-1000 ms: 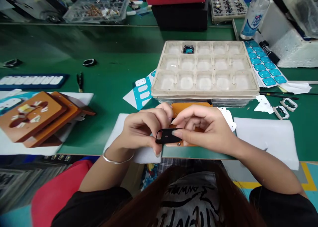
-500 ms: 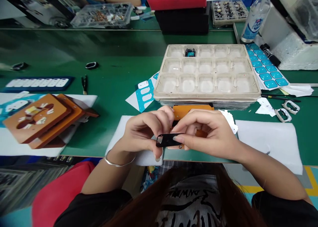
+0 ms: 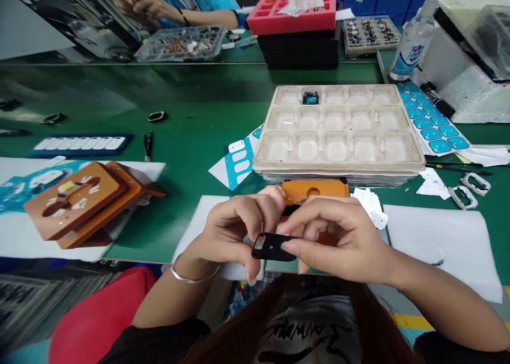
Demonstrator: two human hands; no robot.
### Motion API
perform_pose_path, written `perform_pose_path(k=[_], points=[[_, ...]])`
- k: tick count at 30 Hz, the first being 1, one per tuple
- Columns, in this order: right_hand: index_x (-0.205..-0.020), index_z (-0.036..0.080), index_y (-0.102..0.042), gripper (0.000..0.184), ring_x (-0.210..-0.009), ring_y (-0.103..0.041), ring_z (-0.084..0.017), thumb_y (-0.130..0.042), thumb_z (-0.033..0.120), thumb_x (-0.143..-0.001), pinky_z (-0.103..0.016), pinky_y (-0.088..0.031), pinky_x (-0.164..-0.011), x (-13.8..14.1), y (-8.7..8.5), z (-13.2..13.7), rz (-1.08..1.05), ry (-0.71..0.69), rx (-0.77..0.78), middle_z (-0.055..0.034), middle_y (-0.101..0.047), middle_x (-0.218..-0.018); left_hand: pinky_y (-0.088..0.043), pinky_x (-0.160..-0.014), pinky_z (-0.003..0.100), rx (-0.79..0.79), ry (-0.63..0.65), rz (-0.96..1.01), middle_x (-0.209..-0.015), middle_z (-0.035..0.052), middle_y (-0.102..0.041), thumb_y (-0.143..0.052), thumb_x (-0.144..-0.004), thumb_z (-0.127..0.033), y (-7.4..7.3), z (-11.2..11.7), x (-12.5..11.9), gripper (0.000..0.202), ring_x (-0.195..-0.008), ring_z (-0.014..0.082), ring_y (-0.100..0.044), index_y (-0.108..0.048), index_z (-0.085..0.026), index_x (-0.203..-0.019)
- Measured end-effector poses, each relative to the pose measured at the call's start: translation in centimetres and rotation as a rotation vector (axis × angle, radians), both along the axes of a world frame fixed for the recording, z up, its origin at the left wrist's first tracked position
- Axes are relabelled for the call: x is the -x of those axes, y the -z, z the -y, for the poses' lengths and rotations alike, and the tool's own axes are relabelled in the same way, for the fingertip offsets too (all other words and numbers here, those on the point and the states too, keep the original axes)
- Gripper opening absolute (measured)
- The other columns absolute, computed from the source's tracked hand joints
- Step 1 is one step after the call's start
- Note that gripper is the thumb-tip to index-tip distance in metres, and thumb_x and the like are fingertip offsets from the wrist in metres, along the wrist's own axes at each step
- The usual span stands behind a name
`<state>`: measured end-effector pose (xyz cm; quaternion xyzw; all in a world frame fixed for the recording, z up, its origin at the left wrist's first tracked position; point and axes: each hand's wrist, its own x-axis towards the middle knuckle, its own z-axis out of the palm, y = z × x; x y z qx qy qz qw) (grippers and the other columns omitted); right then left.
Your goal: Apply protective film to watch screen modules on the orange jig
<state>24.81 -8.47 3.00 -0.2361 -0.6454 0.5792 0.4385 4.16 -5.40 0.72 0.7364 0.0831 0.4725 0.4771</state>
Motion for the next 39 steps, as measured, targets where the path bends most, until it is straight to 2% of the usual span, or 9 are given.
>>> perform_pose_path(k=[6,11,16,24,26,29,32,35,39], points=[[-0.096,0.023,-0.071,0.017,-0.055,-0.066,-0.01,-0.072,0.01,-0.085,-0.021,-0.053,-0.053,0.0,-0.3,-0.1,-0.009,-0.015,0.031,0.0043,-0.068,-0.065,-0.049,-0.071,0.03,-0.033,-0.017,-0.032,-0.068,-0.0027,-0.062,-0.085,-0.074,-0.038,-0.1,0.0,0.2,0.036,-0.07,0.0125,-0.059,-0.054,-0.021,-0.078],[-0.093,0.022,-0.07,0.01,-0.052,-0.066,-0.011,-0.072,0.014,-0.086,-0.022,-0.054,-0.052,0.0,-0.4,-0.1,0.002,-0.037,0.101,0.004,-0.068,-0.06,-0.051,-0.071,0.033,-0.066,-0.033,-0.051,-0.063,-0.002,-0.063,-0.08,-0.08,-0.043,-0.2,-0.1,0.2,0.033,-0.068,0.0138,-0.062,-0.055,-0.022,-0.072],[-0.093,0.022,-0.07,0.01,-0.049,-0.065,-0.01,-0.072,0.014,-0.087,-0.021,-0.052,-0.051,0.0,-0.3,-0.2,0.012,-0.041,0.099,0.0045,-0.068,-0.059,-0.05,-0.068,0.033,-0.037,-0.038,-0.067,-0.059,-0.0019,-0.062,-0.08,-0.079,-0.047,-0.2,-0.1,0.2,0.038,-0.064,0.014,-0.062,-0.055,-0.022,-0.066],[-0.091,0.022,-0.07,0.008,-0.051,-0.064,-0.01,-0.072,0.016,-0.087,-0.022,-0.051,-0.051,-0.3,-0.7,-0.3,0.061,-0.003,0.053,0.0042,-0.067,-0.061,-0.051,-0.07,0.032,-0.064,-0.005,-0.074,-0.064,-0.0009,-0.063,-0.076,-0.085,-0.039,-0.2,0.1,0.4,0.032,-0.067,0.0129,-0.061,-0.057,-0.02,-0.069],[-0.09,0.022,-0.072,0.006,-0.056,-0.064,-0.01,-0.074,0.02,-0.085,-0.023,-0.049,-0.051,-0.9,-1.0,-0.7,0.133,0.087,0.025,0.0023,-0.068,-0.067,-0.052,-0.069,0.031,-0.044,-0.071,-0.089,-0.067,-0.0003,-0.063,-0.077,-0.085,-0.035,-0.2,0.0,0.5,0.028,-0.068,0.0128,-0.061,-0.058,-0.019,-0.072],[-0.093,0.021,-0.073,0.012,-0.062,-0.06,-0.012,-0.076,0.027,-0.083,-0.025,-0.046,-0.053,-1.9,-1.1,-1.9,0.323,0.214,-0.01,-0.0004,-0.069,-0.075,-0.052,-0.068,0.028,-0.016,-0.287,-0.147,-0.072,0.0007,-0.065,-0.076,-0.086,-0.028,-0.1,-0.1,0.7,0.02,-0.072,0.0125,-0.062,-0.061,-0.019,-0.077],[-0.095,0.02,-0.073,0.014,-0.063,-0.057,-0.013,-0.071,0.028,-0.084,-0.027,-0.044,-0.057,-2.6,-0.7,-3.2,0.54,0.199,-0.041,-0.0009,-0.07,-0.076,-0.051,-0.066,0.026,-0.001,-0.448,-0.202,-0.074,0.0003,-0.065,-0.074,-0.087,-0.026,0.1,-0.3,1.0,0.018,-0.071,0.0117,-0.062,-0.06,-0.019,-0.078],[-0.091,0.021,-0.074,0.01,-0.069,-0.058,-0.015,-0.068,0.025,-0.083,-0.03,-0.042,-0.065,-2.5,0.1,-3.8,0.674,0.161,-0.138,-0.0009,-0.07,-0.077,-0.05,-0.065,0.027,-0.031,-0.507,-0.26,-0.076,0.0012,-0.067,-0.071,-0.089,-0.029,0.3,-0.5,1.0,0.018,-0.071,0.0128,-0.062,-0.059,-0.02,-0.079],[-0.083,0.023,-0.073,0.007,-0.074,-0.058,-0.016,-0.069,0.018,-0.082,-0.032,-0.04,-0.072,-2.2,0.8,-4.0,0.764,0.192,-0.356,-0.0002,-0.07,-0.077,-0.048,-0.072,0.032,-0.269,-0.529,-0.36,-0.08,0.0014,-0.069,-0.065,-0.093,-0.027,0.2,-0.6,0.8,0.014,-0.075,0.014,-0.062,-0.062,-0.021,-0.081]])
